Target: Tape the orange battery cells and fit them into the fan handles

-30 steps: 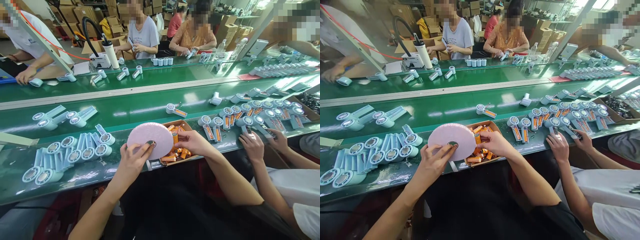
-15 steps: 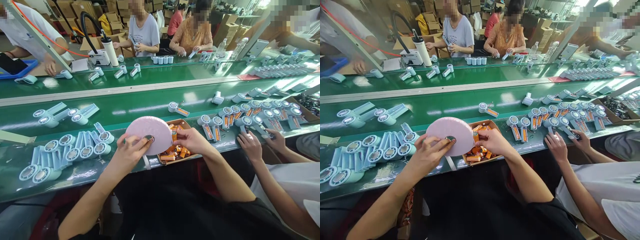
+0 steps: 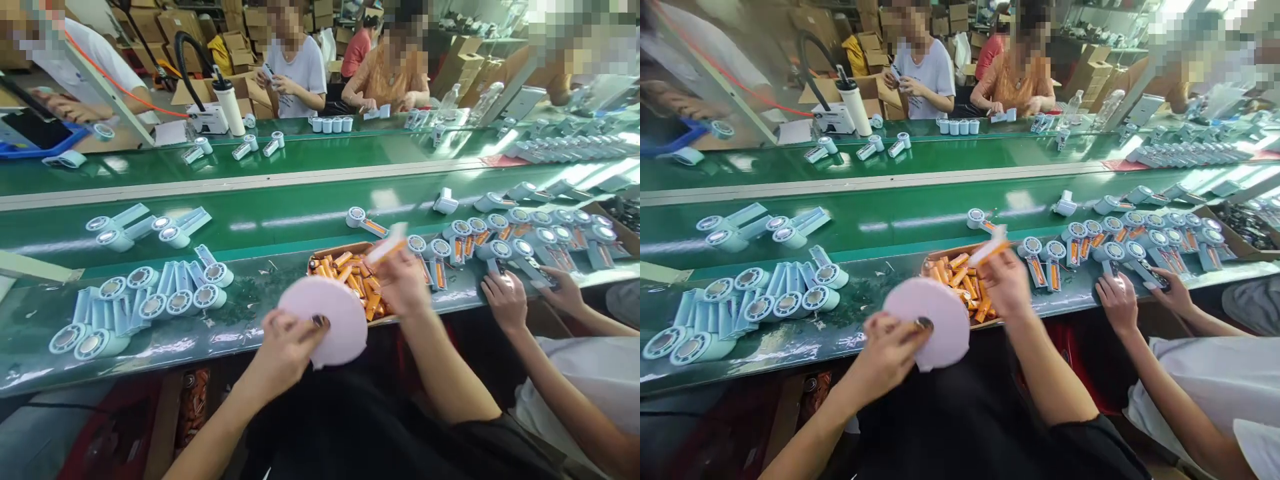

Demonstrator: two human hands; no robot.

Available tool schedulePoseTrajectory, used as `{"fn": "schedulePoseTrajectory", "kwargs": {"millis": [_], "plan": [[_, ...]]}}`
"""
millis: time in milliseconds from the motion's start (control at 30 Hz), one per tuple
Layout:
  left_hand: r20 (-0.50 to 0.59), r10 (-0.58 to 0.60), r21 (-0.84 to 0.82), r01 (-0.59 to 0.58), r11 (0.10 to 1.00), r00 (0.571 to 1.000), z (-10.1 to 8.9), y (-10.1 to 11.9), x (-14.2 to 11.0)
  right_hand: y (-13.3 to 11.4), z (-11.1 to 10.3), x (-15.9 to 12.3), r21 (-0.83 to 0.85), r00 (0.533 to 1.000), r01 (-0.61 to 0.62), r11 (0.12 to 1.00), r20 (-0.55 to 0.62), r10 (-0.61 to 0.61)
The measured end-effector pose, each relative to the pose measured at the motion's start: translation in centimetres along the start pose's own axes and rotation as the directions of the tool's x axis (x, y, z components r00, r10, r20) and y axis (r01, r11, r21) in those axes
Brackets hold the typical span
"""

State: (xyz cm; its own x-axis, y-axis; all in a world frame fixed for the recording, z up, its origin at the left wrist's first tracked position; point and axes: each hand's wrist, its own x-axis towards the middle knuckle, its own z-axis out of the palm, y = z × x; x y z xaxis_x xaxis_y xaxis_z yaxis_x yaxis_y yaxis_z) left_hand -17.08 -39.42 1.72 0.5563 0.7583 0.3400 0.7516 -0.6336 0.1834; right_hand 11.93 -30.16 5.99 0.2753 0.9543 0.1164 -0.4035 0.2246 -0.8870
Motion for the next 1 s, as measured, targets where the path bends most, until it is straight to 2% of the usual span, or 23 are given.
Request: {"fn": "schedulePoseTrajectory", "kwargs": {"millis": [33, 67, 100, 167, 233, 300, 333, 400, 433, 533, 633, 667, 700, 800, 900, 1000], "plan": [[0.056, -0.004, -0.028, 0.005, 1.0, 0.998, -0.3, -0.5, -0.6, -1.3, -0.8, 1.2, 0.026, 0.984, 0.166, 0.986, -0.071, -0.164], [0.109, -0.042, -0.041, 0.046, 0.998, 0.993, -0.8, -1.3, -1.2, -2.4, -1.6, 2.1, 0.056, 0.941, 0.317, 0.947, -0.144, -0.306], [0.157, -0.108, -0.044, 0.116, 0.992, 0.982, -1.2, -2.5, -1.6, -3.1, -2.2, 2.8, 0.079, 0.917, 0.376, 0.923, -0.175, -0.358], [0.253, -0.227, -0.062, 0.249, 0.966, 0.941, -2.2, -5.5, -2.2, -2.9, -2.9, 2.7, 0.062, 0.965, 0.25, 0.966, -0.094, -0.244], [0.297, -0.291, -0.101, 0.332, 0.938, 0.91, -3.0, -8.5, -2.1, -1.1, -3.0, 1.0, -0.003, 1.0, 0.011, 1.0, 0.029, -0.011], [0.193, -0.428, -0.058, 0.446, 0.893, 0.883, -3.5, -10.8, -1.5, 1.2, -2.6, -1.5, -0.039, 0.983, -0.16, 0.986, 0.082, 0.162], [0.099, -0.524, 0.011, 0.525, 0.851, 0.846, -3.7, -11.7, -0.9, 2.3, -2.4, -2.6, -0.035, 0.974, -0.208, 0.978, 0.088, 0.21], [-0.044, -0.671, 0.193, 0.666, 0.721, 0.74, -4.0, -13.0, 0.7, 3.7, -2.1, -4.2, -0.026, 0.964, -0.252, 0.967, 0.088, 0.253], [-0.054, -0.712, 0.29, 0.694, 0.659, 0.7, -4.1, -13.6, 1.6, 4.0, -2.1, -4.6, -0.033, 0.963, -0.252, 0.967, 0.089, 0.254], [0.099, -0.778, 0.534, 0.627, 0.568, 0.62, -5.0, -15.4, 4.4, 3.7, -2.7, -4.6, -0.084, 0.973, -0.196, 0.977, 0.11, 0.204], [0.304, -0.77, 0.622, 0.496, 0.606, 0.561, -5.9, -17.1, 7.1, 2.2, -4.3, -4.0, -0.107, 0.987, -0.125, 0.986, 0.091, 0.134], [0.361, -0.743, 0.615, 0.455, 0.644, 0.563, -6.1, -17.5, 8.1, 1.7, -4.8, -3.7, -0.106, 0.99, -0.108, 0.988, 0.075, 0.117], [0.411, -0.699, 0.594, 0.41, 0.692, 0.585, -6.2, -17.9, 9.3, 1.3, -5.2, -3.3, -0.105, 0.993, -0.093, 0.99, 0.058, 0.1], [0.503, -0.502, 0.48, 0.255, 0.839, 0.704, -5.4, -18.3, 14.1, 0.4, -4.6, -1.1, -0.104, 0.998, -0.055, 0.993, 0.028, 0.058], [0.561, -0.286, 0.343, 0.097, 0.934, 0.777, -3.1, -18.0, 19.7, 0.6, -1.8, 2.9, -0.093, 0.998, -0.021, 0.995, 0.053, 0.026], [0.571, -0.176, 0.259, 0.028, 0.965, 0.802, 0.2, -17.6, 24.0, 1.8, 1.5, 7.8, -0.122, 0.987, -0.01, 0.993, 0.158, 0.029]]}}
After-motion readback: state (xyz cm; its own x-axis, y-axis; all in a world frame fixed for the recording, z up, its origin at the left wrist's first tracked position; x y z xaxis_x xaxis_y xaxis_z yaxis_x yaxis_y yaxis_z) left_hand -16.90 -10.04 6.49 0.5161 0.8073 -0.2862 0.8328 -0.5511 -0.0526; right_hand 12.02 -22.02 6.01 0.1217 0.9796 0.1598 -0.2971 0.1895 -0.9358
